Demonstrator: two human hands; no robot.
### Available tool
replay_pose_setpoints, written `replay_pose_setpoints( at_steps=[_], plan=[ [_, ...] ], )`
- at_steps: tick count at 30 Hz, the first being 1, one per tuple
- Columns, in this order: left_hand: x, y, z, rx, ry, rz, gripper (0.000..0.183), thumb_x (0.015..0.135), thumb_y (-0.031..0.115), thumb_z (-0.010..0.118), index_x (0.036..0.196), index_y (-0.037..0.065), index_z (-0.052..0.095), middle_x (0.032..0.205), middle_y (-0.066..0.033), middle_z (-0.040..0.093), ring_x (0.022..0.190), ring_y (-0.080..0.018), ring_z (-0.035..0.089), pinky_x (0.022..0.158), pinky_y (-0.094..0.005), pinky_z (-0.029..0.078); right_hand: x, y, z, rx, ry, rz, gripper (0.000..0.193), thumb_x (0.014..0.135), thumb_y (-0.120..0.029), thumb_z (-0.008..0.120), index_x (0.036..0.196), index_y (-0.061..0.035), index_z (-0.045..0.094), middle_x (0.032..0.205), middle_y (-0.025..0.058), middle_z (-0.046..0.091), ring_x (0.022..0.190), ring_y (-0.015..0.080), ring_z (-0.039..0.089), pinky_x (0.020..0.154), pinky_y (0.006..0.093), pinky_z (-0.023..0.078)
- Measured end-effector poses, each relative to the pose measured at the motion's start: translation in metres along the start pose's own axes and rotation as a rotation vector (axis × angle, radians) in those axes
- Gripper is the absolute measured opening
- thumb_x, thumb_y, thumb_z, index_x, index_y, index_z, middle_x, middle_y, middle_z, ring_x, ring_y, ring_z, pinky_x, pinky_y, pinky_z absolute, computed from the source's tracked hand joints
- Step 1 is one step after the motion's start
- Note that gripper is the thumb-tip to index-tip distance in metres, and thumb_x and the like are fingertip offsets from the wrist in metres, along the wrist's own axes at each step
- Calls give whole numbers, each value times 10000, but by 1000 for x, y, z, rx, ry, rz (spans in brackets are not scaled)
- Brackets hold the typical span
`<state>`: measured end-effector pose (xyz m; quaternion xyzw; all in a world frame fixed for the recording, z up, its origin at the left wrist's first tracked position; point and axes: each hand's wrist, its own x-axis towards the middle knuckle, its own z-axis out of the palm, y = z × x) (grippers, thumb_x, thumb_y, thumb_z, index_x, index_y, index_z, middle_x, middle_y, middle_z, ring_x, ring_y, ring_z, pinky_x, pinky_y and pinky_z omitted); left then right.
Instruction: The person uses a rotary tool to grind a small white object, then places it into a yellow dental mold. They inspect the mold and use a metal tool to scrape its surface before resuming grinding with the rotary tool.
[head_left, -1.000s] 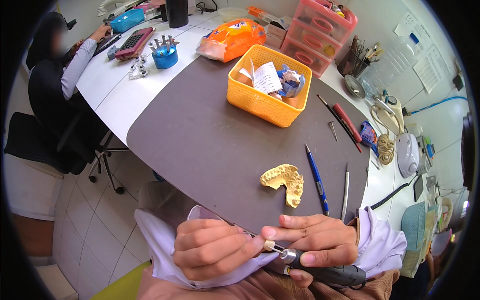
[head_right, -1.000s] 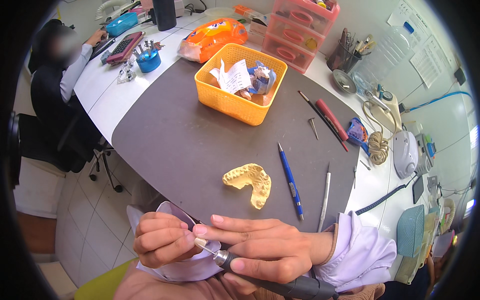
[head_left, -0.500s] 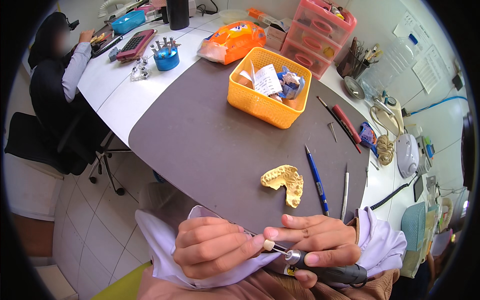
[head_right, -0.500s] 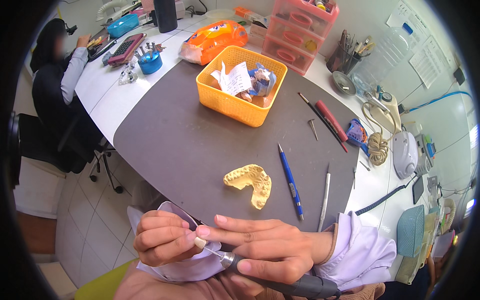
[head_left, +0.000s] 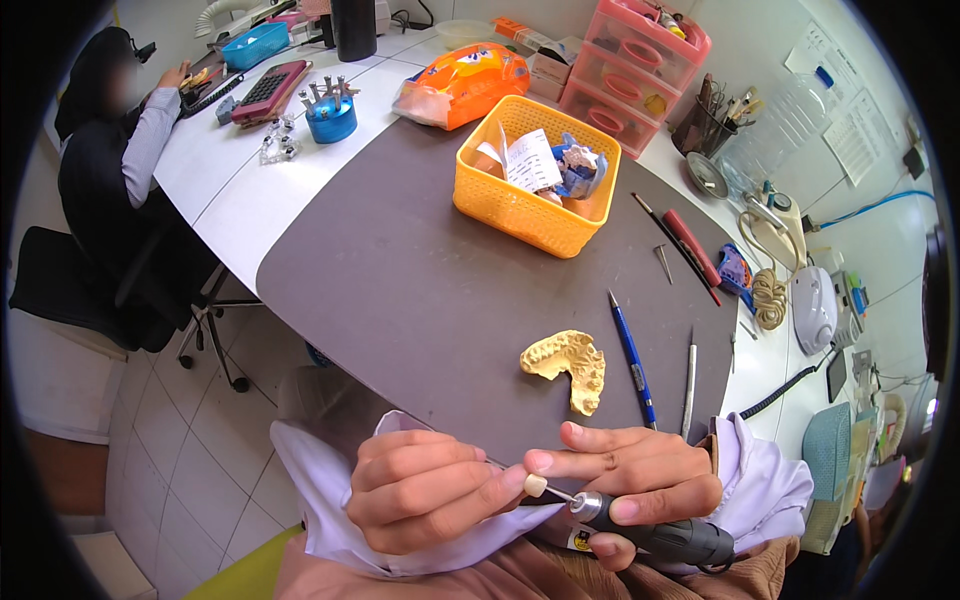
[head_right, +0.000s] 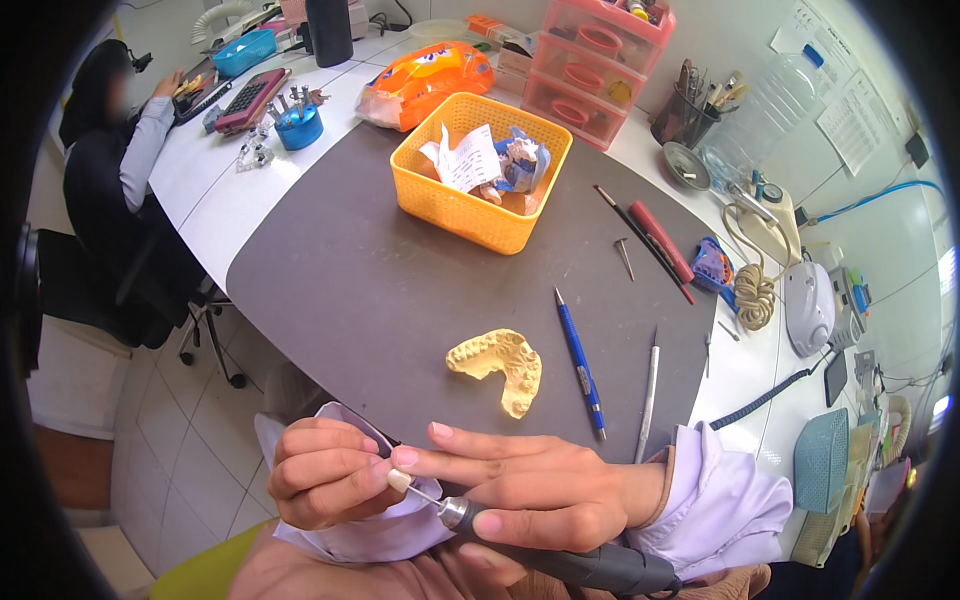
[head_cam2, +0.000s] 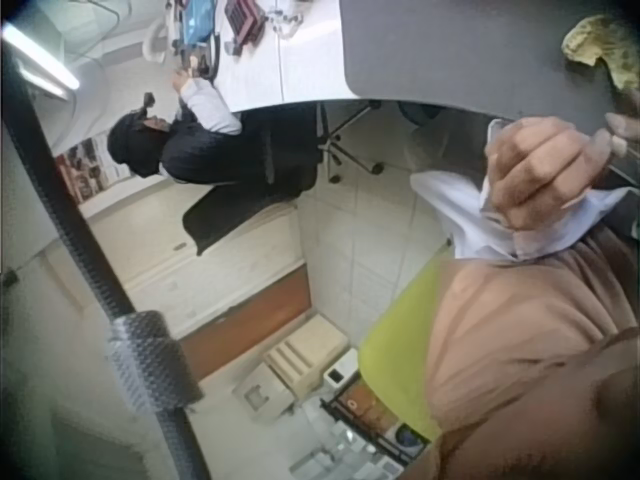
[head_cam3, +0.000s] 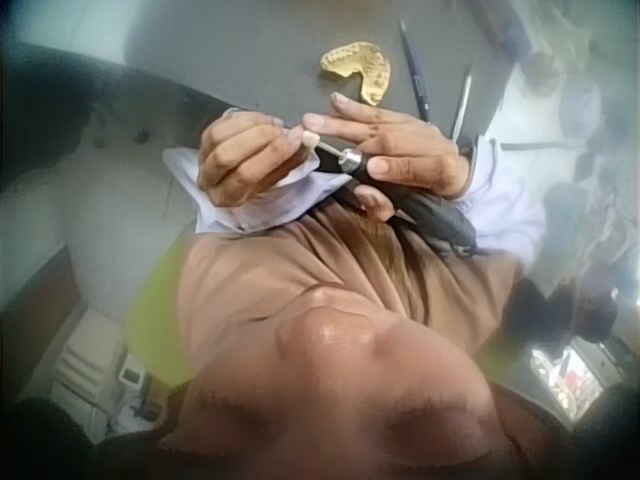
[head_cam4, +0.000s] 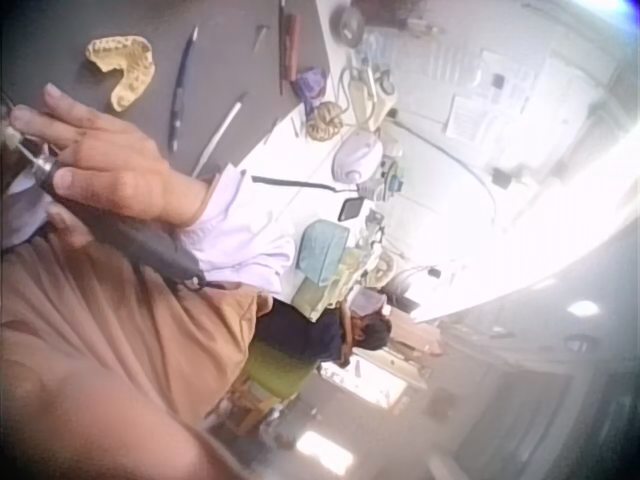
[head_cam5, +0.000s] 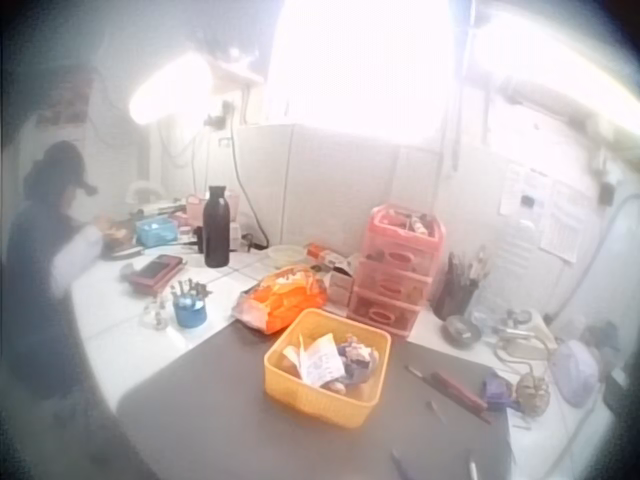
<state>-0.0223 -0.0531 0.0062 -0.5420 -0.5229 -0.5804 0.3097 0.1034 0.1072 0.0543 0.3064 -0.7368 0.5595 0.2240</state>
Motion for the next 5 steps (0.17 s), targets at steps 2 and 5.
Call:
replay_pose_setpoints(
  at_steps=[2, 5],
  plan=[
    [-1, -1, 0, -9, -1, -8, 263, 631, 31, 816, 863, 92, 708, 816, 38, 617, 651, -100, 591, 525, -207, 463, -1, 0, -2, -25, -30, 11, 238, 845, 122, 552, 1060, 84, 457, 916, 331, 596, 1107, 587, 513, 966, 675, 363],
    [-1, 1, -2, -8, -36, -30, 277, 646, 41, 815, 894, 101, 707, 823, 39, 624, 656, -104, 594, 540, -211, 470, -1, -1, -5, -102, -84, 44, 383, 846, 34, 623, 1163, -2, 410, 881, 254, 649, 1045, 534, 569, 987, 615, 377]
  ],
)
